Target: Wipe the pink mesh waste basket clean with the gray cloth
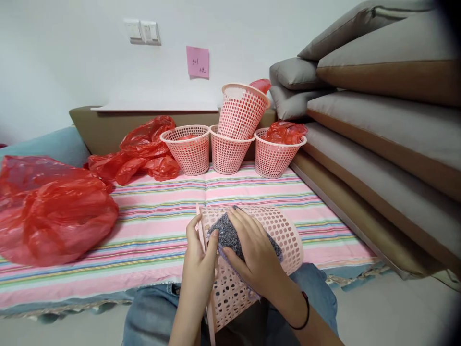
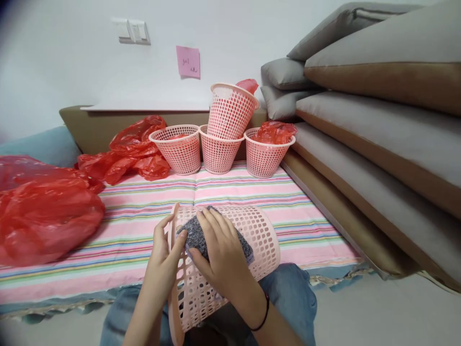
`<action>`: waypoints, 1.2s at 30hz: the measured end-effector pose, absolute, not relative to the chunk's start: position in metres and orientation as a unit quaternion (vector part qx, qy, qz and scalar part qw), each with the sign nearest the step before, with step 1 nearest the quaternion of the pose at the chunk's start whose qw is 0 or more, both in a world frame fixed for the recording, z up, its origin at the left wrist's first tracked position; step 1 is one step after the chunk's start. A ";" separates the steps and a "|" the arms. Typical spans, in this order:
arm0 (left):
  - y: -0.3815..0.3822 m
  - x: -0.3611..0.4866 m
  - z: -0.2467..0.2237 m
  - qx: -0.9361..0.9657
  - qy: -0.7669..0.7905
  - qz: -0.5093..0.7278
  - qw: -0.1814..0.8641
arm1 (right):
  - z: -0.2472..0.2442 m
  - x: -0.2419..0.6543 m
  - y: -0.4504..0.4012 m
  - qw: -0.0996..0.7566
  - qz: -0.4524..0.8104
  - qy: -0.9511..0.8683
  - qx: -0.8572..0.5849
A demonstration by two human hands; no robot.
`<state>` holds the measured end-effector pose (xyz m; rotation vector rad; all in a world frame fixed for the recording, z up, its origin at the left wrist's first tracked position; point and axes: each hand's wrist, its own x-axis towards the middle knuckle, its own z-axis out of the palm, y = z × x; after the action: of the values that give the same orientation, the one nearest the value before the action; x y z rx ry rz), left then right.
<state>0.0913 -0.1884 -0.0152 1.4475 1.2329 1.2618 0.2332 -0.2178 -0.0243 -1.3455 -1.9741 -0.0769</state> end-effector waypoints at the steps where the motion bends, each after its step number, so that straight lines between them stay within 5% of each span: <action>1: -0.191 0.091 -0.015 0.578 0.494 0.500 0.415 | -0.023 0.234 -0.219 0.368 -0.019 -0.768 -0.524; 12: -0.216 0.086 -0.025 0.586 0.528 0.475 0.390 | -0.014 0.231 -0.234 0.409 0.016 -0.743 -0.529; 36: -0.211 0.094 -0.032 0.590 0.552 0.446 0.384 | -0.045 0.222 -0.216 0.344 0.063 -0.747 -0.565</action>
<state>0.0941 -0.2112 -0.0323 1.5046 1.4082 1.1367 0.2223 -0.2162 -0.0446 -1.4691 -1.9414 0.1630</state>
